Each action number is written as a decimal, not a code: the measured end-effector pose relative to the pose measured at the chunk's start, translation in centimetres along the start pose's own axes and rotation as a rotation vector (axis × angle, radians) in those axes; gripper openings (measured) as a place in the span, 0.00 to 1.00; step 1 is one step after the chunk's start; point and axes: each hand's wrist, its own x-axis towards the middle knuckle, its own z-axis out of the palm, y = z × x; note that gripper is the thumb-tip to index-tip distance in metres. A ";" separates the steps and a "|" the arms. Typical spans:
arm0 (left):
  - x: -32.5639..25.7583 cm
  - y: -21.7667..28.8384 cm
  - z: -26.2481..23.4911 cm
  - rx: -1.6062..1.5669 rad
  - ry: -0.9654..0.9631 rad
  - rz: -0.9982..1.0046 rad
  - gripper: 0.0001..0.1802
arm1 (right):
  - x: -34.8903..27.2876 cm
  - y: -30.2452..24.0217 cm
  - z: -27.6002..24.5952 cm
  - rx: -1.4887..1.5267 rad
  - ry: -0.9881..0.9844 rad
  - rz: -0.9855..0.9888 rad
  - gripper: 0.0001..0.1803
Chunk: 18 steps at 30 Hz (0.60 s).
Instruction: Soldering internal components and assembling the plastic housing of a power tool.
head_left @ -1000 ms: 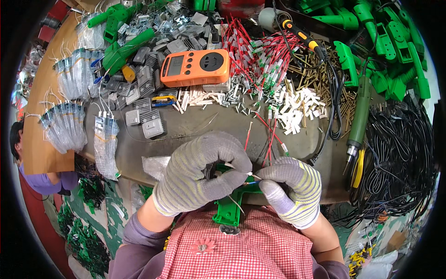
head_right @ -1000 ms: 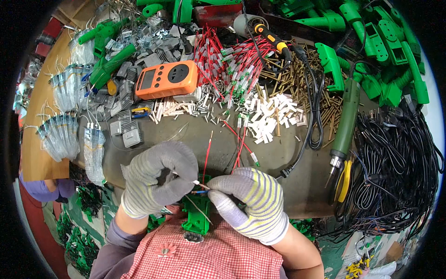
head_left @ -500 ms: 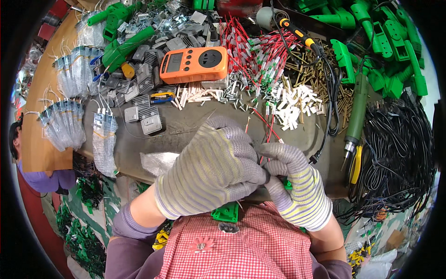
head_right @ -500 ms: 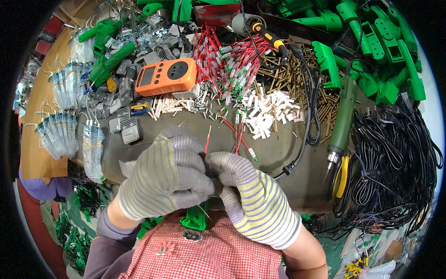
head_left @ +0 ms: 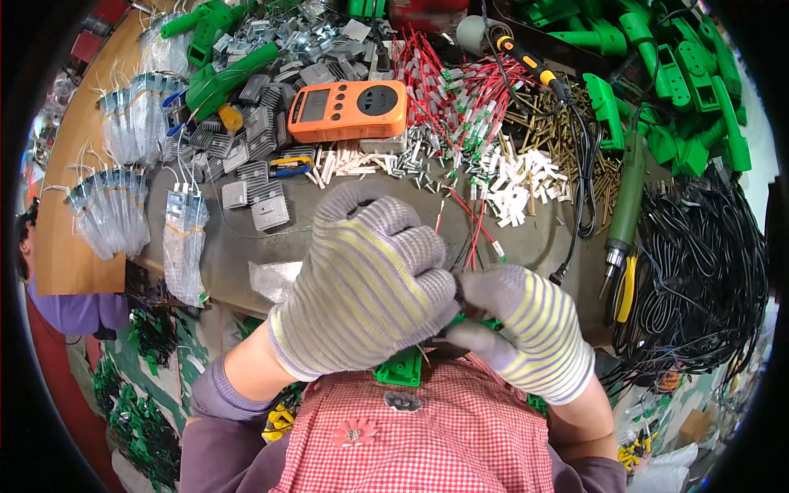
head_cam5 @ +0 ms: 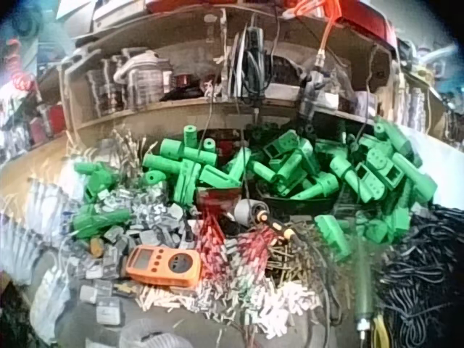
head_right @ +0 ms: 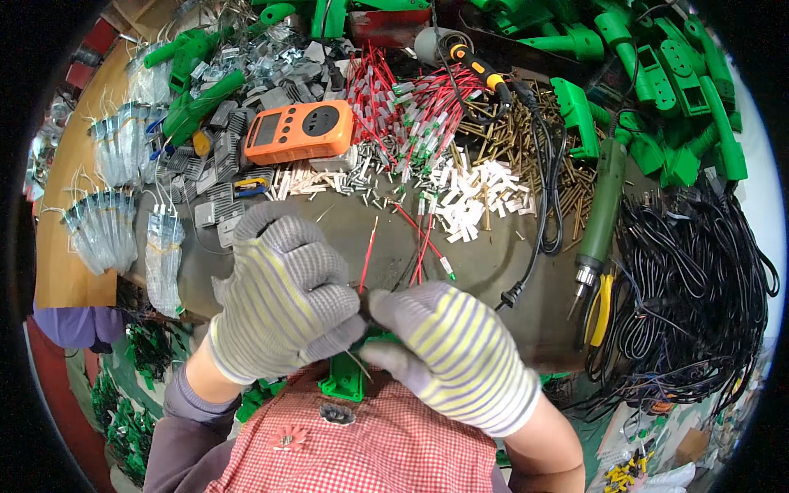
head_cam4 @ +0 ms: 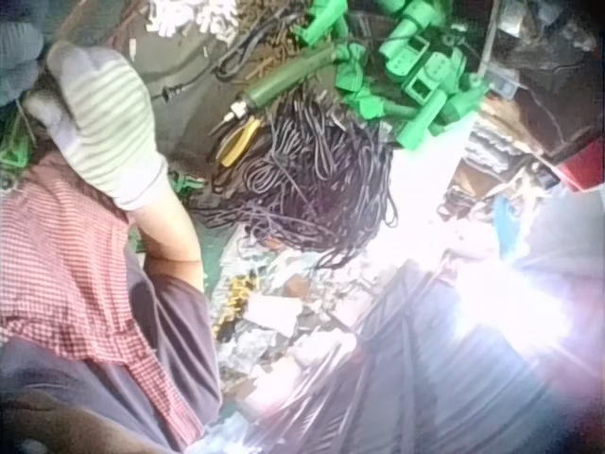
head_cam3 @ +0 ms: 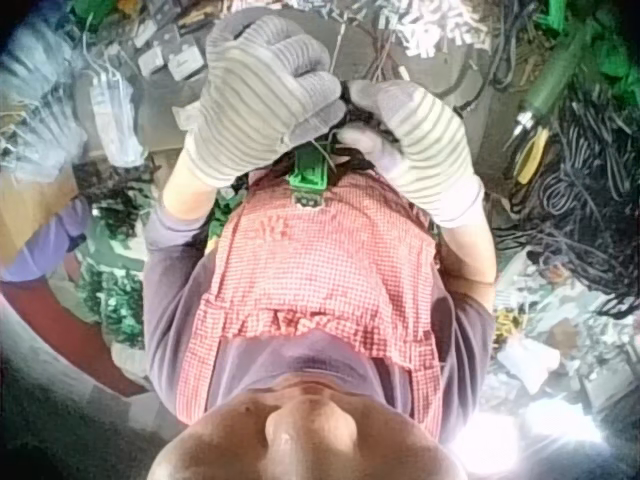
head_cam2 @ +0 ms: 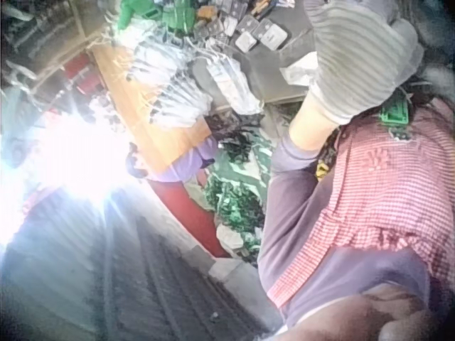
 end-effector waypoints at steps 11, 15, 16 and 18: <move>-4.1 -1.3 -0.8 -0.169 0.079 -0.150 0.09 | -0.4 0.0 -0.7 -0.305 -0.101 -0.262 0.16; -4.4 -0.6 0.0 -0.305 0.109 -0.148 0.12 | -1.2 1.7 0.7 -0.545 -0.111 -0.419 0.17; -4.2 -0.3 0.1 -0.306 0.097 -0.145 0.14 | -1.5 2.3 0.8 -0.411 -0.025 -0.364 0.15; -3.7 0.4 0.1 -0.295 0.091 -0.182 0.17 | -1.4 1.6 0.4 -0.304 0.063 -0.311 0.14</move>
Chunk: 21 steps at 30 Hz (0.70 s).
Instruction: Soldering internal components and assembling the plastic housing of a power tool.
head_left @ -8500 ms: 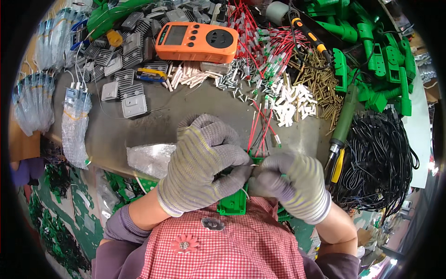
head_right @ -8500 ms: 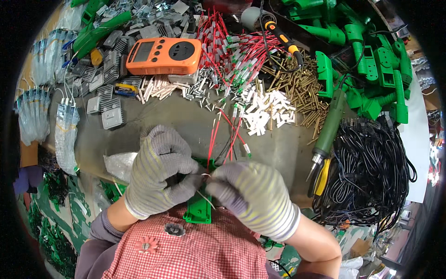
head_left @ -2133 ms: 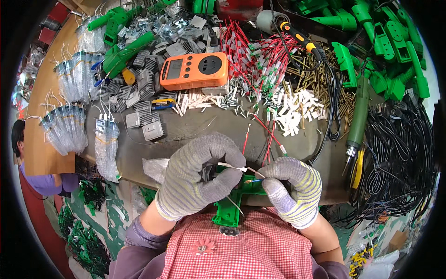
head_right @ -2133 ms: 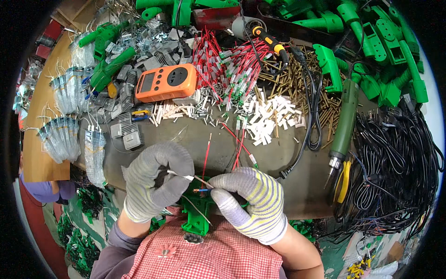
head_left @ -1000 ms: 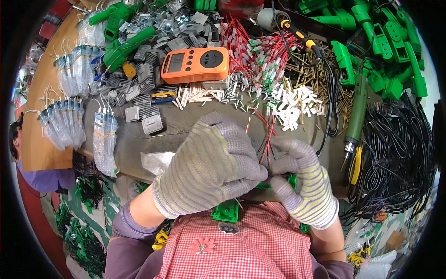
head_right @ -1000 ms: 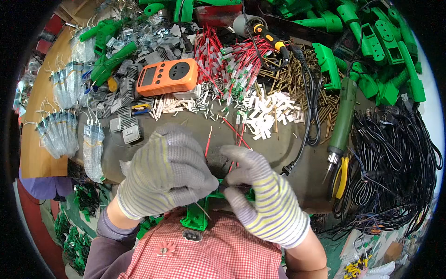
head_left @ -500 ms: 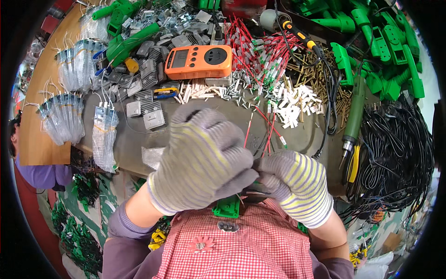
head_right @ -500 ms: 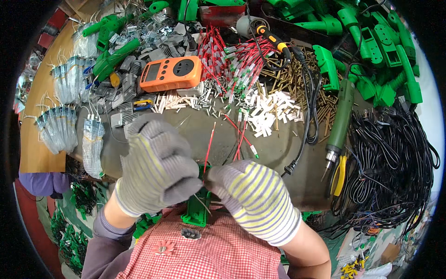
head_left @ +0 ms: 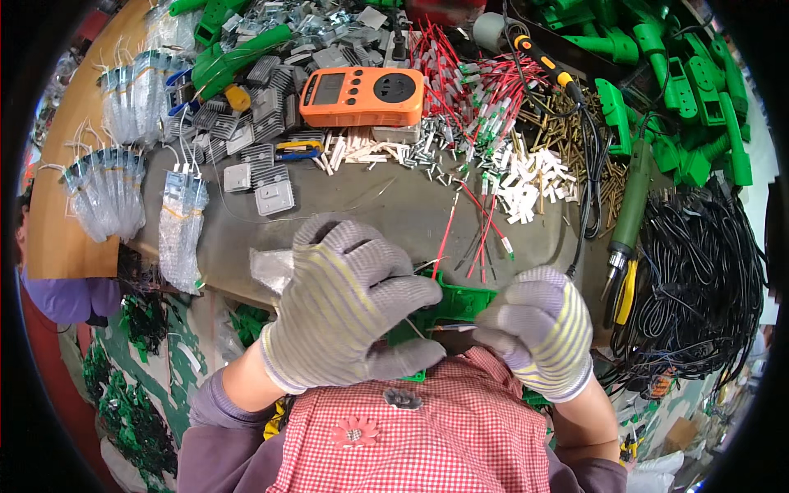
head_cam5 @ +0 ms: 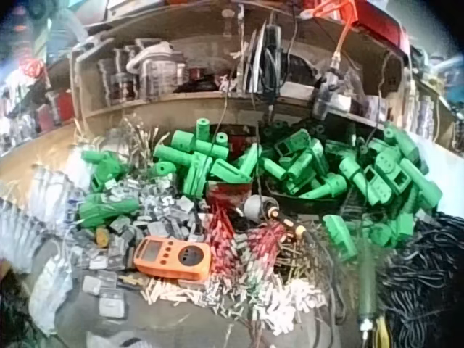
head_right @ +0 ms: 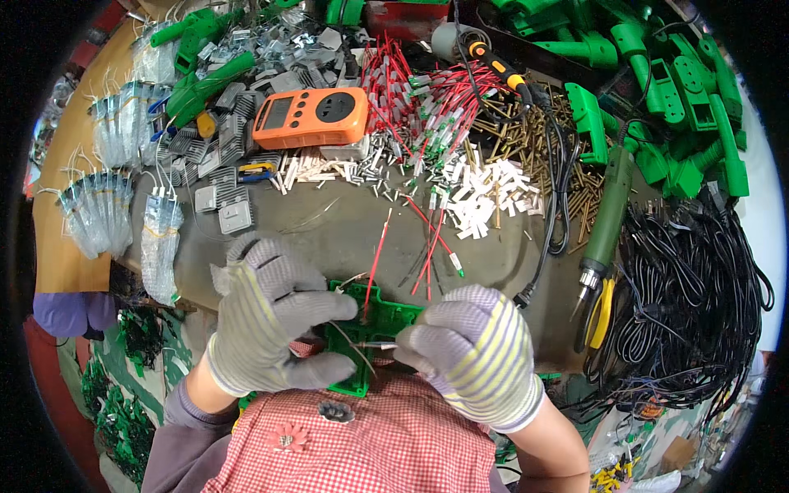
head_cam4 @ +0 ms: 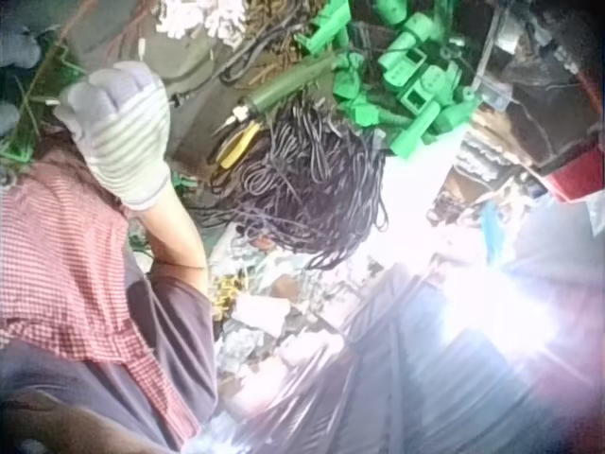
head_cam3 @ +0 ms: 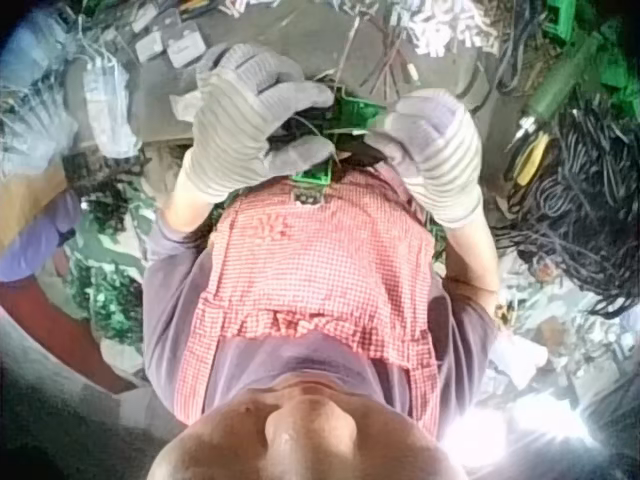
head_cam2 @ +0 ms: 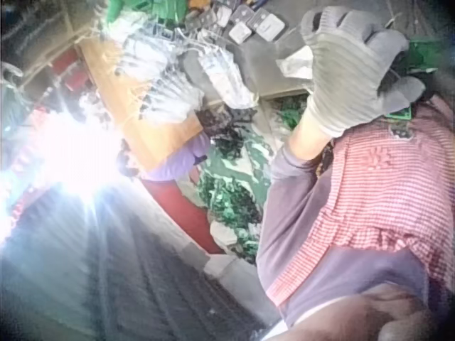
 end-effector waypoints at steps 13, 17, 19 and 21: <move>-1.3 0.7 -1.6 0.297 -0.036 0.249 0.08 | 0.8 0.8 -1.3 0.116 -0.145 0.152 0.12; -2.3 -1.4 -2.4 -0.050 -0.273 0.095 0.20 | 1.9 1.1 -0.1 0.268 -0.106 0.306 0.06; -1.6 0.3 -1.0 0.061 -0.115 0.021 0.22 | 2.7 0.9 0.8 0.272 -0.109 0.154 0.05; -1.0 1.0 0.2 0.194 0.064 -0.037 0.24 | 3.0 0.2 0.6 0.346 -0.159 0.202 0.05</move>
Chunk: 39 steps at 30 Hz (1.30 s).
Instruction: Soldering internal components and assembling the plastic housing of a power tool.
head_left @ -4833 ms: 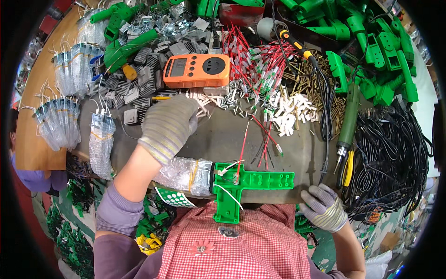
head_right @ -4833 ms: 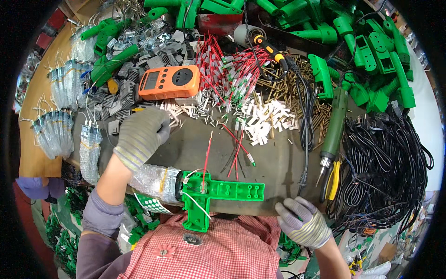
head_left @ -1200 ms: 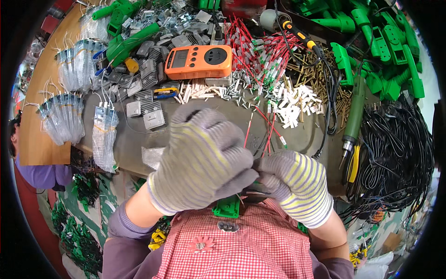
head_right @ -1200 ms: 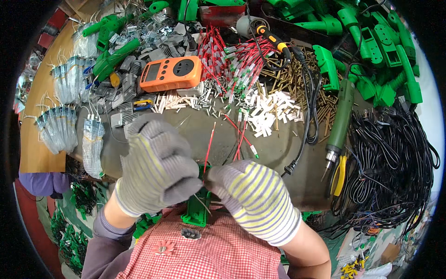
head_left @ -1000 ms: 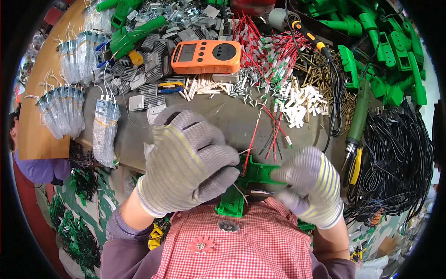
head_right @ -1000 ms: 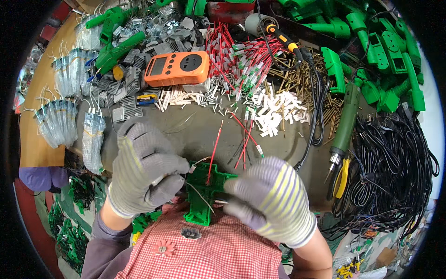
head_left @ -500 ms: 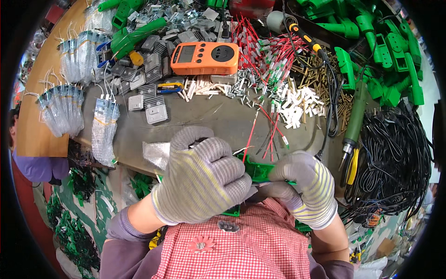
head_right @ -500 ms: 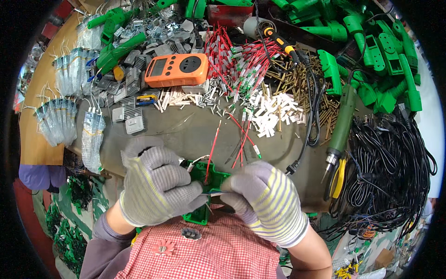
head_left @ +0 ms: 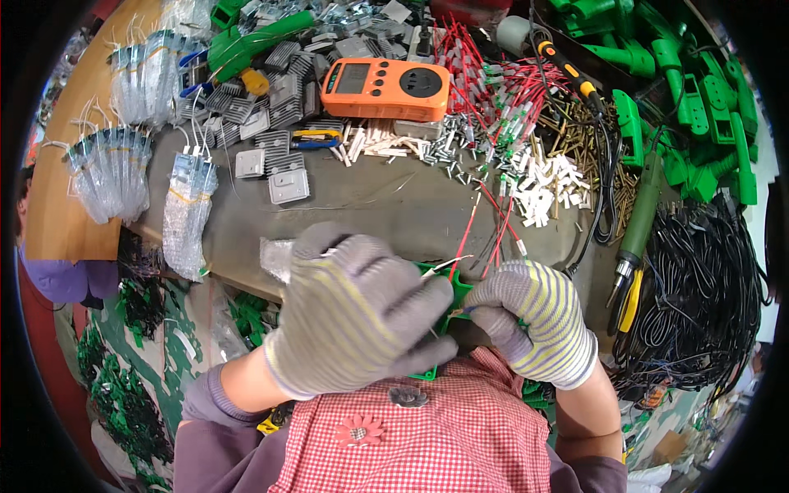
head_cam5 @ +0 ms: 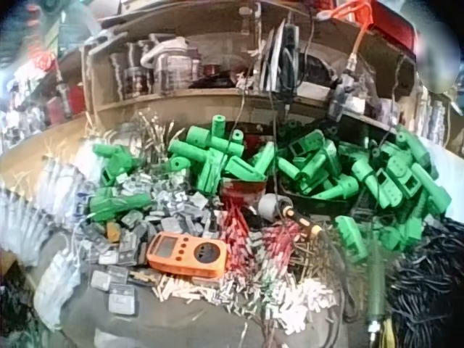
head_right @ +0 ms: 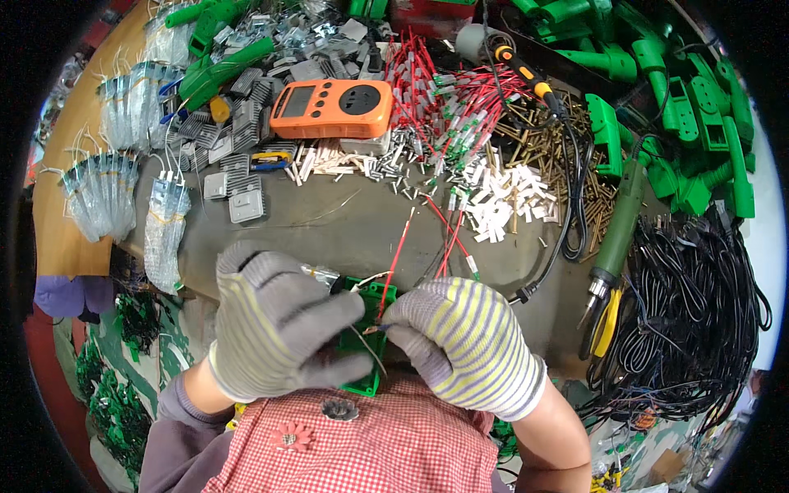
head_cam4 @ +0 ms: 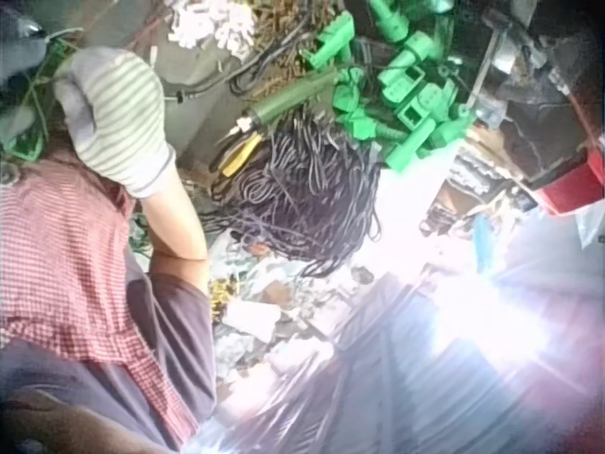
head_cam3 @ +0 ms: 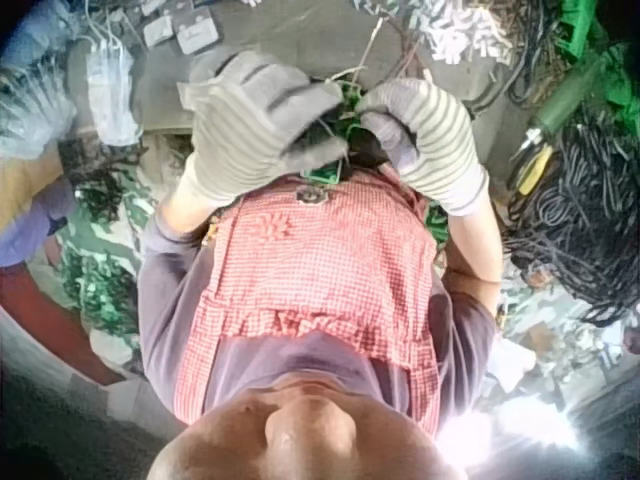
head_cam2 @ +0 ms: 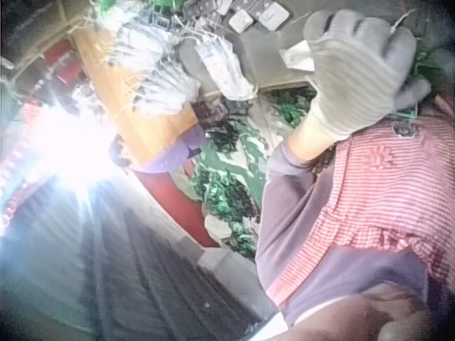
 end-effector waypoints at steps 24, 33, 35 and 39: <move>-1.9 -0.8 2.0 0.081 -0.203 0.074 0.05 | 0.7 0.7 1.6 -0.482 -0.124 0.012 0.08; -1.9 -2.8 2.7 -0.525 0.003 -0.035 0.10 | 2.0 1.8 3.3 -0.141 0.177 0.164 0.07; -2.0 -2.2 2.7 -0.584 0.044 -0.165 0.09 | 1.3 0.2 2.3 -0.146 0.153 0.259 0.06; -2.0 -1.4 2.8 -0.798 0.086 -0.447 0.07 | 0.3 -0.5 3.8 -0.245 0.312 -0.114 0.03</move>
